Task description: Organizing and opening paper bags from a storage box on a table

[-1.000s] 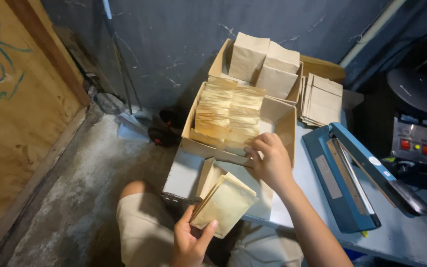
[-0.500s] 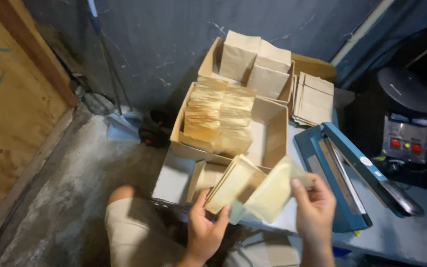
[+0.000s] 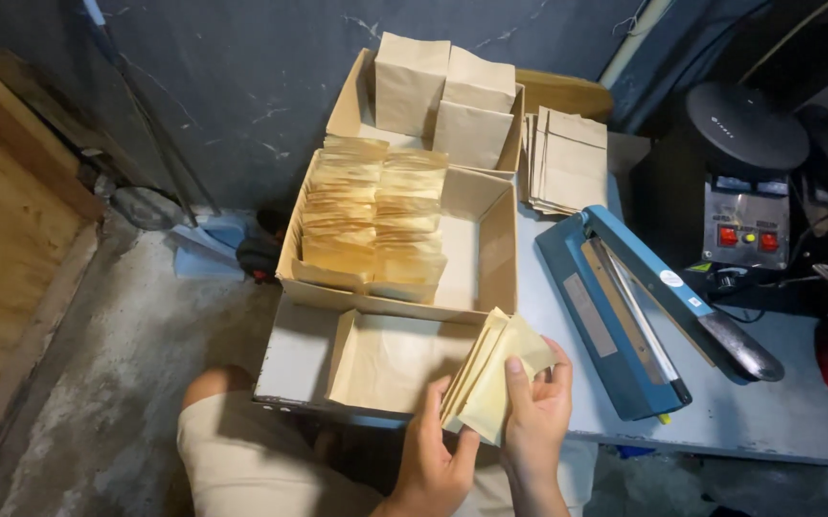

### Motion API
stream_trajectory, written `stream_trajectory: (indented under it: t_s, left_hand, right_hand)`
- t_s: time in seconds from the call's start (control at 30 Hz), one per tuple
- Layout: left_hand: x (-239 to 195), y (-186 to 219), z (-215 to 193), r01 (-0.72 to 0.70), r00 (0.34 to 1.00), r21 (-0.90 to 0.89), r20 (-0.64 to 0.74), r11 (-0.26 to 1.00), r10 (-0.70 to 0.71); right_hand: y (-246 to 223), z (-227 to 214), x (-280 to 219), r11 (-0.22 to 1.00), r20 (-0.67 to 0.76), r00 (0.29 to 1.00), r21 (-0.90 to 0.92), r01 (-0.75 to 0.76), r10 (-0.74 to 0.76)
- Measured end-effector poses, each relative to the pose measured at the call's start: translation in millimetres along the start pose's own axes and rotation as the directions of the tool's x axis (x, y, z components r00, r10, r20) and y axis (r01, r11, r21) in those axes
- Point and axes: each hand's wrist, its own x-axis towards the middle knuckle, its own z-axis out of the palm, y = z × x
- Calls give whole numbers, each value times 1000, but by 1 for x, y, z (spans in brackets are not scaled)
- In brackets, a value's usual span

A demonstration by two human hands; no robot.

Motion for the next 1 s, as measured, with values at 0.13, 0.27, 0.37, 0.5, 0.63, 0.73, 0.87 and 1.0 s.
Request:
stream_trajectory:
  t_s: [0.13, 0.27, 0.37, 0.5, 0.63, 0.73, 0.87, 1.0]
  left_hand:
    - [2, 16, -8, 19, 995, -146, 98, 989, -5]
    - [1, -3, 5, -24, 992, -129, -128, 991, 7]
    - [-1, -10, 11, -19, 962, -143, -273, 990, -21]
    - [-5, -18, 11, -105, 950, -138, -307, 985, 58]
    - [-7, -23, 14, -100, 952, -121, -300, 988, 60]
    - [-11, -22, 19, 13, 953, -217, -293, 976, -78]
    - [-16, -35, 28, 88, 919, -513, -289, 854, -268]
    - [-18, -40, 23, 73, 892, -405, -382, 911, -241]
  right_hand:
    - [0, 3, -4, 999, 8, 999, 23, 37, -37]
    - [-3, 16, -17, 994, 21, 994, -38, 106, -105]
    - [-4, 19, -32, 994, 44, 994, -42, 104, -103]
    - [-8, 26, -47, 964, -25, 978, 175, -201, 209]
    - [0, 20, -53, 962, 38, 975, 155, -223, 220]
    - [18, 12, -52, 977, -25, 993, 183, -108, 115]
    - [36, 3, -57, 990, -22, 995, 105, 99, -97]
    - [58, -8, -64, 979, -53, 987, 128, 160, -154]
